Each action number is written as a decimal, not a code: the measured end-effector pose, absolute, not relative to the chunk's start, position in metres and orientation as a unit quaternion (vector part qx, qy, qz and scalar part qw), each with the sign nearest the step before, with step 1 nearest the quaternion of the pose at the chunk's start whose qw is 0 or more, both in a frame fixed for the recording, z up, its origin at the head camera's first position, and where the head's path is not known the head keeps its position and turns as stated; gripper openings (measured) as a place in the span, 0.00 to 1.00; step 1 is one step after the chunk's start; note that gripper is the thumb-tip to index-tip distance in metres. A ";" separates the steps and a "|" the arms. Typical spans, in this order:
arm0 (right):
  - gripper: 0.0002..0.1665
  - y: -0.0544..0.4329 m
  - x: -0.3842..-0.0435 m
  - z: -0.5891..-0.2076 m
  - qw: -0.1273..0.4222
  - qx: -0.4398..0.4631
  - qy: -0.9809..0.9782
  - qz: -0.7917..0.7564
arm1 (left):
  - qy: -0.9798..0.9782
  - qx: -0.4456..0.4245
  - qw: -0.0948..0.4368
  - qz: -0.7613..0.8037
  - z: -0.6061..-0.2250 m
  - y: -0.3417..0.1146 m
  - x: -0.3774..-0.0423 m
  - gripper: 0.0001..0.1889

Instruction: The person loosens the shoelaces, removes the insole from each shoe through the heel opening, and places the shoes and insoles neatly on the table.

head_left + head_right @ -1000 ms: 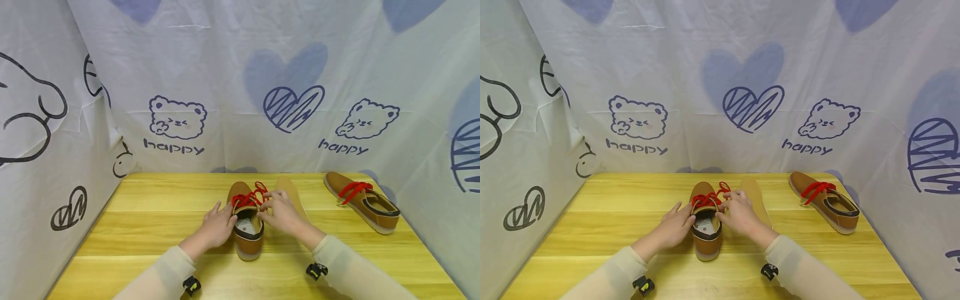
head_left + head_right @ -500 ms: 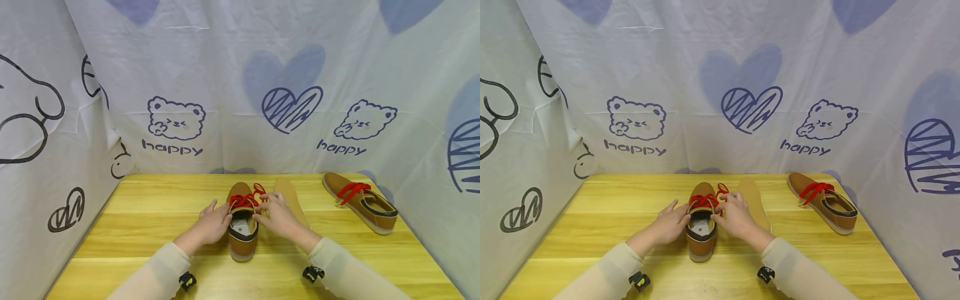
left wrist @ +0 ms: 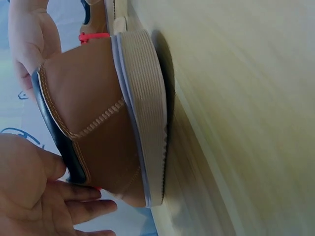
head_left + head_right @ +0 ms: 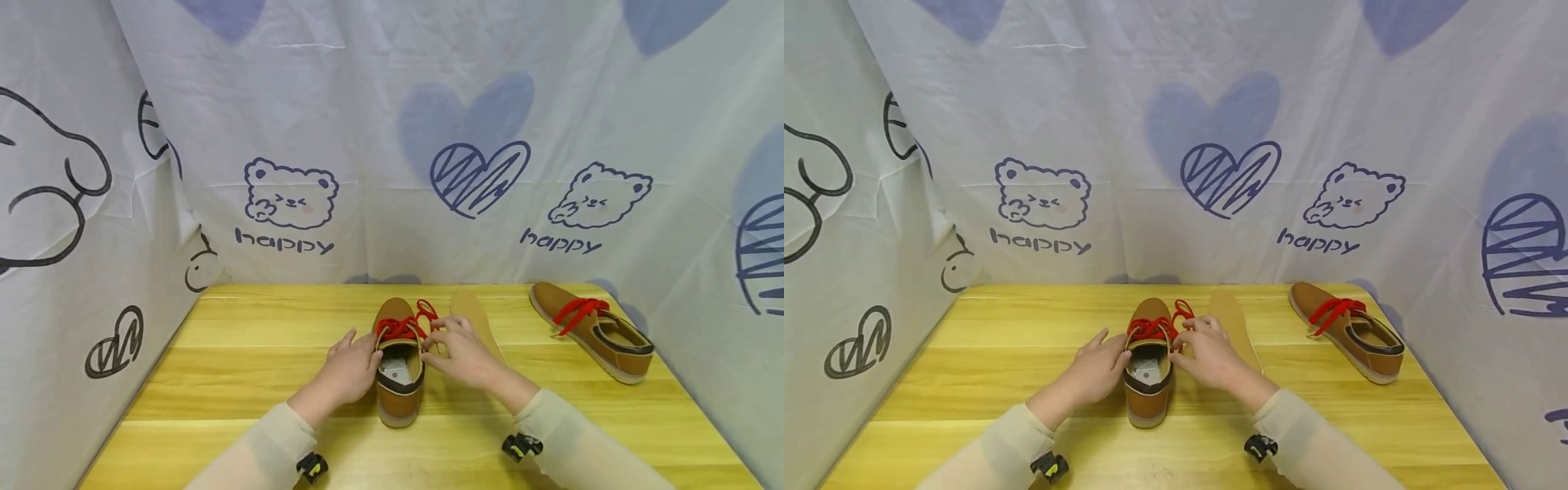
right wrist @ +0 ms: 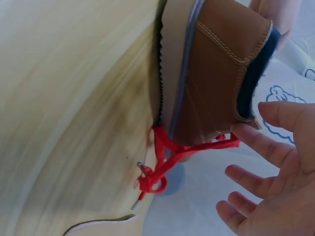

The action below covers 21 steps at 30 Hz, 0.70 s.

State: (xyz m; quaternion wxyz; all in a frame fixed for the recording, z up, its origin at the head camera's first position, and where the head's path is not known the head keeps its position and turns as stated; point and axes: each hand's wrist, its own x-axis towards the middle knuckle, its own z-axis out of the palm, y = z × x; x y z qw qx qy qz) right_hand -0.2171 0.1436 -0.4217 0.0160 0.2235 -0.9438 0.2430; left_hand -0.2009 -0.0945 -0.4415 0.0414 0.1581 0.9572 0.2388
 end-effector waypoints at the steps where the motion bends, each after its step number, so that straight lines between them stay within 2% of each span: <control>1: 0.04 0.144 -0.216 -0.420 0.011 0.224 -0.943 0.244 | 0.958 0.154 0.036 0.239 -0.441 -0.094 -0.200 0.26; 8: 0.05 0.149 -0.212 -0.412 -0.003 0.224 -0.942 0.249 | 0.963 0.116 -0.005 0.244 -0.435 -0.087 -0.197 0.29; 14: 0.06 0.155 -0.211 -0.413 0.001 0.231 -0.942 0.245 | 0.965 0.113 -0.010 0.237 -0.433 -0.080 -0.199 0.34; 21: 0.08 0.166 -0.210 -0.413 0.001 0.231 -0.942 0.244 | 0.966 0.126 -0.019 0.225 -0.433 -0.065 -0.207 0.36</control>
